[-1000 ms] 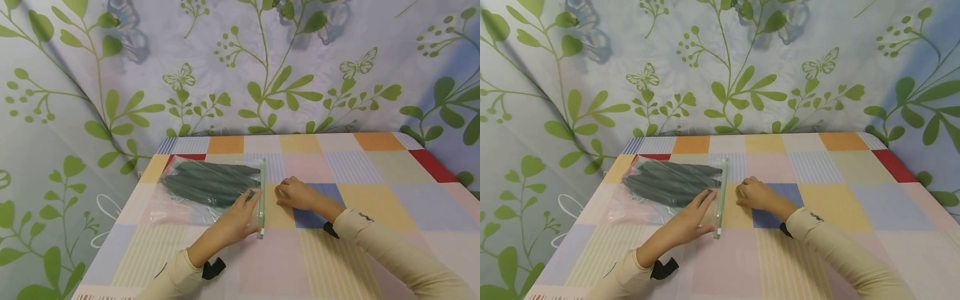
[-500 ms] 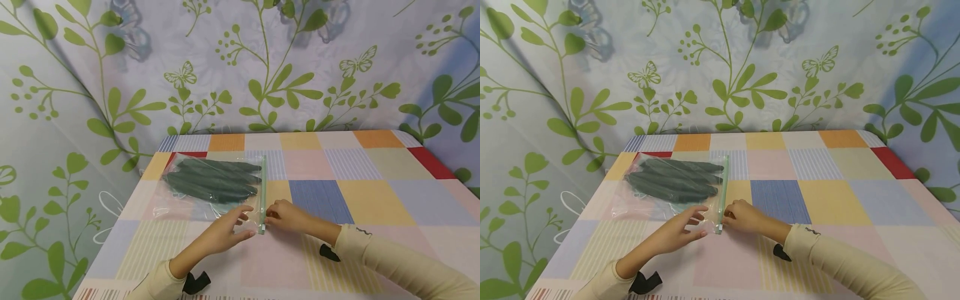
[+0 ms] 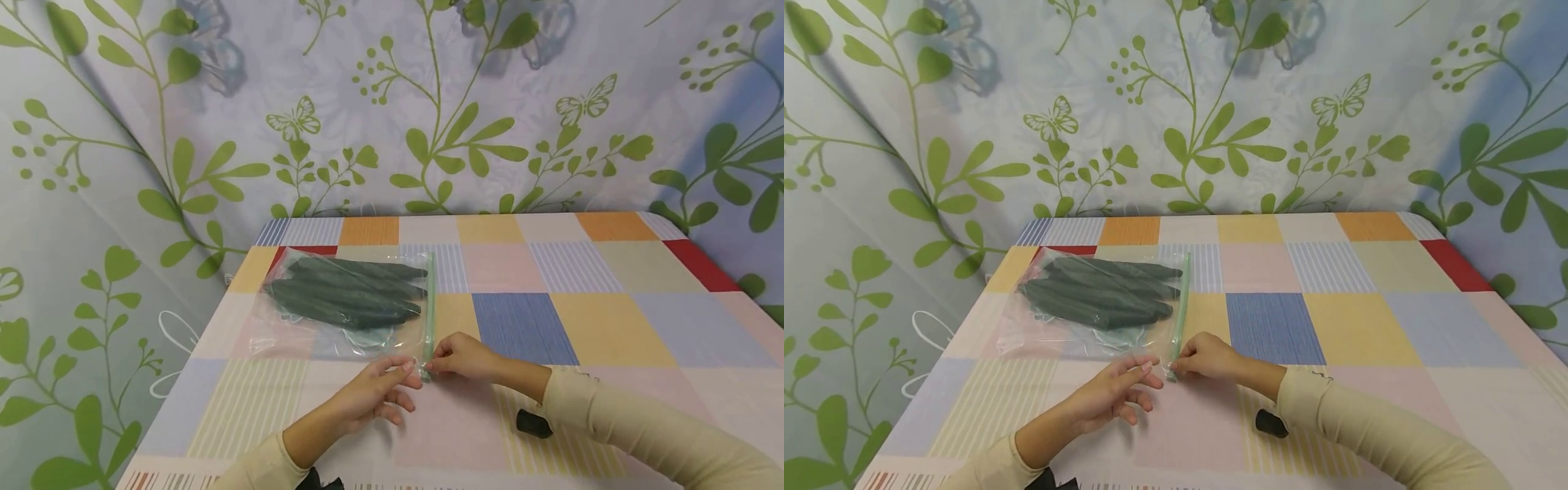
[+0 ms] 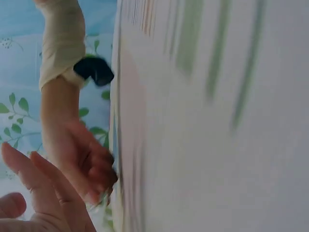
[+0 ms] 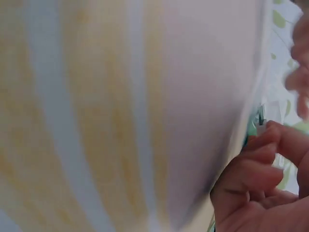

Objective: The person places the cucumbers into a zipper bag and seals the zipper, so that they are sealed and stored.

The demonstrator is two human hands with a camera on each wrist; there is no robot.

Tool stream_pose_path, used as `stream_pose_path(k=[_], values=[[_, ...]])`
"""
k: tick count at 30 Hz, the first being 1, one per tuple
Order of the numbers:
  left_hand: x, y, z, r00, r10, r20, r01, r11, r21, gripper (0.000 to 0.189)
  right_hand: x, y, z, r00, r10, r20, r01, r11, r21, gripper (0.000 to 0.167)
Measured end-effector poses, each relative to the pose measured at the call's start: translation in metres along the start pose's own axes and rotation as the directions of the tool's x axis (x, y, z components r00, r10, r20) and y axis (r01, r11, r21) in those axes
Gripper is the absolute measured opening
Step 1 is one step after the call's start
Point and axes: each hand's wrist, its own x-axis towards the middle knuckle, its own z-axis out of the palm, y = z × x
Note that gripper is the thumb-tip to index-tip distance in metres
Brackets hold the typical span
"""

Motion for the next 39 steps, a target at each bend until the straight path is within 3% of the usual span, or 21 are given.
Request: stream_pose_path(k=[5, 8, 12, 19, 25, 31, 39], values=[[0.006, -0.011, 0.007, 0.994, -0.082, 0.071, 0.088, 0.993, -0.081, 0.056, 0.001, -0.004, -0.011, 0.996, 0.048, 0.069, -0.059, 0.986, 0.157, 0.027], [0.012, -0.015, 0.012, 0.991, -0.112, 0.073, 0.119, 0.987, -0.104, 0.056, 0.003, -0.006, -0.017, 0.993, 0.042, 0.106, -0.064, 0.974, 0.216, 0.026], [0.022, -0.015, 0.018, 0.991, -0.108, 0.079, 0.120, 0.978, -0.173, 0.058, 0.006, -0.005, -0.022, 0.984, 0.028, 0.174, -0.079, 0.954, 0.290, 0.027], [0.036, -0.013, 0.025, 0.993, -0.099, 0.063, 0.111, 0.969, -0.223, 0.031, 0.007, 0.001, -0.021, 0.957, 0.010, 0.290, -0.115, 0.931, 0.346, 0.028], [0.041, -0.012, 0.026, 0.995, -0.081, 0.063, 0.094, 0.960, -0.262, 0.025, 0.006, 0.004, -0.021, 0.956, -0.005, 0.294, -0.110, 0.921, 0.374, 0.026], [0.041, -0.014, 0.025, 0.995, -0.082, 0.061, 0.095, 0.963, -0.254, 0.032, 0.007, 0.006, -0.021, 0.951, -0.018, 0.308, -0.103, 0.921, 0.374, 0.028], [0.044, -0.014, 0.024, 0.994, -0.080, 0.073, 0.096, 0.963, -0.252, 0.020, 0.011, 0.005, -0.027, 0.952, -0.006, 0.305, -0.116, 0.917, 0.381, 0.026]])
